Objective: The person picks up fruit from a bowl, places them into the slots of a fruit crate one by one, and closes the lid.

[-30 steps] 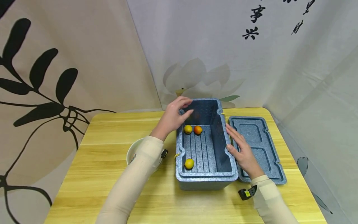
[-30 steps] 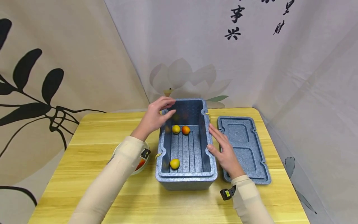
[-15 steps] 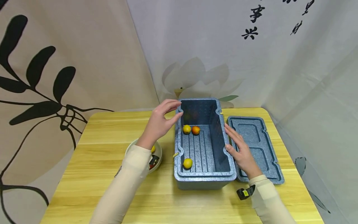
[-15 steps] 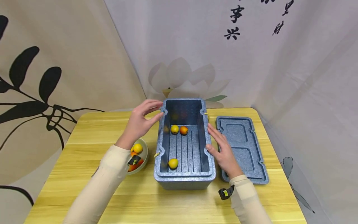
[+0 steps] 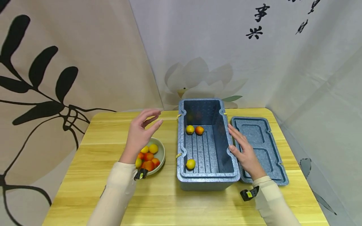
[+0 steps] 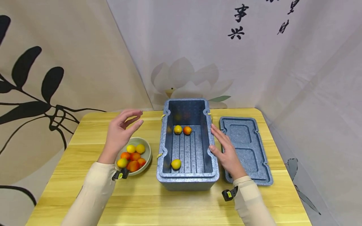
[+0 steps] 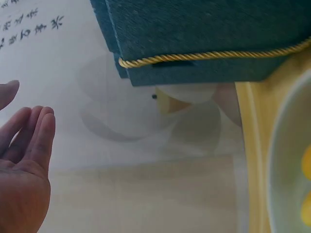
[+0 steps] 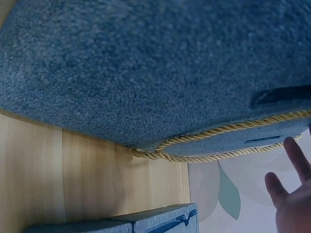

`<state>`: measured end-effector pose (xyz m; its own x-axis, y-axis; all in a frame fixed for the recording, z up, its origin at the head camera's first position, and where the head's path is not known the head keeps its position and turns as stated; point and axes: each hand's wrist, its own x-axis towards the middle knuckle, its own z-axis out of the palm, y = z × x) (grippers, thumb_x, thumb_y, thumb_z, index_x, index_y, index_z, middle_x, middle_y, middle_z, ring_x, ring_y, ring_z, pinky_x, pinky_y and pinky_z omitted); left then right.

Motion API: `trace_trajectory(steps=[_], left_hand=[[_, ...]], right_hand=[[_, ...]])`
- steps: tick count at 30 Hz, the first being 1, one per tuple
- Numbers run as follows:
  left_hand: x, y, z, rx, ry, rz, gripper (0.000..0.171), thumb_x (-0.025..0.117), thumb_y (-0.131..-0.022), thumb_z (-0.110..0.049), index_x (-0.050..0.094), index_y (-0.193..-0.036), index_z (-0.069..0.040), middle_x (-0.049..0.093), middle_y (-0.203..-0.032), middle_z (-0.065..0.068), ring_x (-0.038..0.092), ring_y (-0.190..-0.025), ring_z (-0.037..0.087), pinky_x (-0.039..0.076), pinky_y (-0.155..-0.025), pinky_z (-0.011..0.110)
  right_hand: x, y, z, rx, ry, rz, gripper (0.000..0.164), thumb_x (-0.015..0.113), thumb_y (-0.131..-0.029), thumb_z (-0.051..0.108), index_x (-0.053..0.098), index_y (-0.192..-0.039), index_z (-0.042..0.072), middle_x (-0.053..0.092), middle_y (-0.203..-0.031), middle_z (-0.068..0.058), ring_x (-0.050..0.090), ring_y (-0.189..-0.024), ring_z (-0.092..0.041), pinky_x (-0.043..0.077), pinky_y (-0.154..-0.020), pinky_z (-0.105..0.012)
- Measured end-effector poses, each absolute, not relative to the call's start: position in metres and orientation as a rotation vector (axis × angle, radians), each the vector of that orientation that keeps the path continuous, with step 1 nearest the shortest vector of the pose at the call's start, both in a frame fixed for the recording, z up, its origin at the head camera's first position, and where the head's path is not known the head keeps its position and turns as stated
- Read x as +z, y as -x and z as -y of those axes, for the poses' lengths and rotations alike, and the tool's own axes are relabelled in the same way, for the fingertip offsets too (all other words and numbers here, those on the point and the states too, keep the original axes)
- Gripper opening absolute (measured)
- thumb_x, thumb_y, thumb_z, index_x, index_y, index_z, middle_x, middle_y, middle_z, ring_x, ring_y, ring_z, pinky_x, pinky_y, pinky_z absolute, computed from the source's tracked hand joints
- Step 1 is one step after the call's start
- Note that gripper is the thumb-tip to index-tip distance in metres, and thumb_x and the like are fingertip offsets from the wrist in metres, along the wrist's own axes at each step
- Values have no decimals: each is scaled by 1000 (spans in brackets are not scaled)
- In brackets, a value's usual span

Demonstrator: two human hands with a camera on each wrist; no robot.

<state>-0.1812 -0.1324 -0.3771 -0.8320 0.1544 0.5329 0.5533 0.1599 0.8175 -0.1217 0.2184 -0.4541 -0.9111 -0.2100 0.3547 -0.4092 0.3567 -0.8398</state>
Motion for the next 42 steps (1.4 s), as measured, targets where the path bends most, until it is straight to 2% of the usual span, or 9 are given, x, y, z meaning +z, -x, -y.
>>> trace_trajectory(steps=[6, 15, 18, 23, 30, 37, 42], left_hand=[[-395, 170, 146, -1660, 596, 2174, 30, 70, -83, 15, 65, -112, 12, 61, -115, 24, 60, -108, 35, 51, -94, 43], [-407, 143, 163, -1491, 489, 2290, 32, 72, -81, 15, 64, -112, 15, 60, -114, 28, 59, -106, 41, 49, -94, 47], [-426, 141, 176, -1416, 436, 2360, 34, 75, -82, 8, 65, -114, 11, 61, -115, 24, 60, -106, 38, 50, -94, 44], [-466, 144, 198, -1367, 375, 2423, 35, 78, -84, -5, 67, -117, 1, 63, -116, 11, 62, -107, 32, 51, -94, 35], [-488, 135, 207, -1326, 321, 2407, 35, 80, -82, -2, 68, -114, 4, 64, -113, 14, 63, -104, 34, 51, -92, 31], [-506, 132, 213, -1133, 315, 2524, 39, 83, -79, -3, 67, -113, 5, 63, -112, 16, 64, -101, 37, 54, -87, 40], [-513, 129, 217, -986, 346, 2574, 41, 83, -78, -2, 66, -114, 7, 63, -111, 17, 64, -99, 36, 55, -84, 48]], right_hand=[[-454, 121, -218, 1603, -533, 2437, 55, 55, -96, -2, 39, -149, 0, 29, -157, -13, 20, -143, -37, 10, -110, -68], [-454, 120, -219, 1611, -524, 2441, 56, 55, -96, -3, 38, -149, 0, 28, -157, -14, 20, -144, -36, 12, -110, -68], [-455, 120, -219, 1603, -526, 2436, 55, 55, -96, -3, 39, -149, 0, 28, -157, -14, 20, -144, -34, 15, -109, -68], [-455, 121, -217, 1583, -541, 2403, 53, 55, -97, 0, 40, -148, -2, 30, -155, -19, 22, -143, -36, 10, -111, -67], [-452, 122, -215, 1563, -562, 2371, 50, 55, -97, 2, 42, -145, -5, 32, -153, -23, 26, -139, -46, 3, -113, -65], [-453, 121, -216, 1563, -564, 2393, 51, 54, -98, 1, 40, -146, -4, 31, -153, -24, 24, -141, -43, 2, -113, -64], [-456, 121, -217, 1578, -556, 2371, 51, 55, -97, 0, 41, -146, -4, 31, -153, -24, 26, -139, -39, 14, -108, -68]])
